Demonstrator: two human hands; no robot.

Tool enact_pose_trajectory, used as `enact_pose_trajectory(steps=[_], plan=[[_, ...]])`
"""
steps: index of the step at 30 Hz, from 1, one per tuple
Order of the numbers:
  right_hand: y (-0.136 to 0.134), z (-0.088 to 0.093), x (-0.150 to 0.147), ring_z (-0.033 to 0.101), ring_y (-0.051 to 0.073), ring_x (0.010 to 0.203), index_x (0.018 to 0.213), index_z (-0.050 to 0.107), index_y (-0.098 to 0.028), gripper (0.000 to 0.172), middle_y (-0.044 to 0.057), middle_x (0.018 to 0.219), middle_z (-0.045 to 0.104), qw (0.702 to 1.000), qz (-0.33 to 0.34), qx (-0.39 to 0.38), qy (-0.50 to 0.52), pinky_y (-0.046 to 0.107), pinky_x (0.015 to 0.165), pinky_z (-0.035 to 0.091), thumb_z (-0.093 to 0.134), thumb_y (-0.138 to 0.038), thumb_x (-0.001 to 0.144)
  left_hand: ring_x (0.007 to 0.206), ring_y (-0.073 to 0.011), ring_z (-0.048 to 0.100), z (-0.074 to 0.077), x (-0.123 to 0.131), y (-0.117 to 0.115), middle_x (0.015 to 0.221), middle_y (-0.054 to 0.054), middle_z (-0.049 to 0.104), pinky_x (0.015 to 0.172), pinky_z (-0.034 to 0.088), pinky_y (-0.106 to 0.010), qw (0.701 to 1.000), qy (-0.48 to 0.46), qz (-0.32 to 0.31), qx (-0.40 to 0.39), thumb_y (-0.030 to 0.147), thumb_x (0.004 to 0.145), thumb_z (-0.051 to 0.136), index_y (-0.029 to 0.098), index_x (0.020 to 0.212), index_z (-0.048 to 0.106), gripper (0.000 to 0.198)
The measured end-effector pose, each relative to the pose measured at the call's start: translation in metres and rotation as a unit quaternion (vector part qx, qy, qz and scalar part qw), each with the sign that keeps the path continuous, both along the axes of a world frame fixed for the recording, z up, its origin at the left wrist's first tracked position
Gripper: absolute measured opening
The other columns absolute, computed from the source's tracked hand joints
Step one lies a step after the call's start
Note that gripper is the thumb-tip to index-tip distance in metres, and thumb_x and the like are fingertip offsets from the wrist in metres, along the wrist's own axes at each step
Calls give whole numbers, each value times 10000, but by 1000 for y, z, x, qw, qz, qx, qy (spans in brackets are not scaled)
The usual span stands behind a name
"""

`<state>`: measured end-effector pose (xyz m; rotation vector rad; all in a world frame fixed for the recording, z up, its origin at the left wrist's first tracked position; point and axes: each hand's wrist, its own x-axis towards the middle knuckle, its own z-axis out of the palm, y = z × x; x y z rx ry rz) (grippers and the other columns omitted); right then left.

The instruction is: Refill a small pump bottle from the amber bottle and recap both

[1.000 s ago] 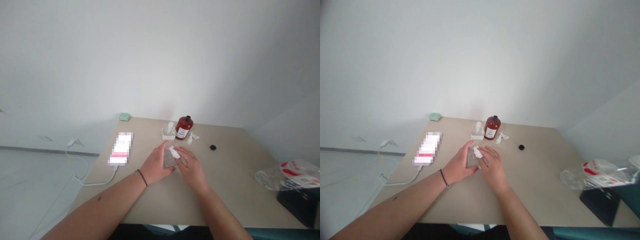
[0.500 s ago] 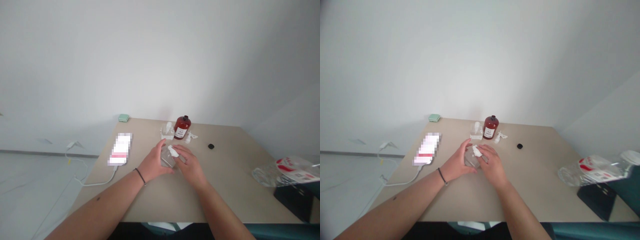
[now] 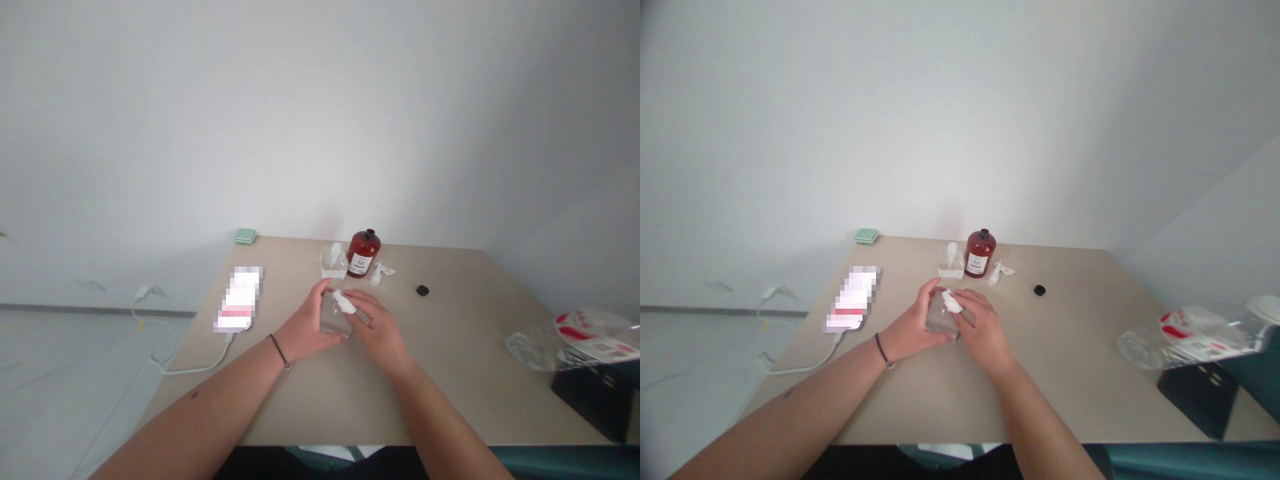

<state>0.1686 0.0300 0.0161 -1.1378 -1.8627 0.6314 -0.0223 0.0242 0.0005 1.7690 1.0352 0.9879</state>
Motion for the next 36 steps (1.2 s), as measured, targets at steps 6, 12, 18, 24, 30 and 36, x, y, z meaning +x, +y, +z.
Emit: enact_pose_trajectory(steps=[6, 12, 18, 24, 30, 36], plan=[[-1, -1, 1, 634, 268, 1186, 1139, 744, -263, 284, 86, 1238, 718, 1000, -6, -3, -5, 476, 1063, 477, 608, -269, 890, 1323, -321, 504, 1, -8, 0, 1493, -173, 403, 1126, 400, -506, 998, 32, -44, 29, 110, 730, 704, 239, 1537, 91, 1022], [0, -1, 2, 637, 275, 1190, 1124, 750, -253, 280, 93, 1230, 721, 1000, -12, -11, -15, 481, 1064, 481, 613, -274, 880, 1303, -364, 506, 3, 2, -3, 1412, -199, 479, 1115, 400, -555, 996, 71, 43, 30, 247, 685, 822, 184, 1517, 182, 1052], [-1, 0, 1, 637, 260, 1186, 1143, 743, -264, 294, 82, 1235, 718, 1000, -11, -13, -7, 460, 1060, 486, 605, -257, 883, 1416, -372, 394, -3, -5, -2, 1531, -213, 355, 1182, 310, -572, 997, 46, -30, 55, 170, 679, 790, 210, 1541, 114, 1096], [0, 1, 4, 648, 255, 1168, 1118, 752, -256, 269, 86, 1213, 728, 1000, -13, -14, -1, 440, 1054, 489, 607, -285, 893, 1246, -317, 581, 2, -13, -1, 1423, -156, 525, 1107, 420, -518, 999, 35, -31, 13, 165, 724, 789, 269, 1551, 104, 1079], [0, -1, 4, 644, 260, 1167, 1123, 749, -248, 275, 93, 1215, 726, 1000, -14, -26, 3, 450, 1053, 487, 613, -297, 890, 1262, -372, 538, 2, -5, 2, 1384, -198, 513, 1091, 418, -553, 998, 53, 26, 6, 352, 558, 946, 207, 1532, 211, 1230], [-2, 2, 3, 649, 266, 1158, 1104, 755, -269, 261, 82, 1201, 732, 1000, -10, -28, 10, 465, 1050, 488, 623, -296, 881, 1492, -366, 288, -2, -10, 6, 1603, -217, 254, 1211, 250, -566, 997, 24, -72, 31, 248, 708, 830, 231, 1561, 59, 1150]])
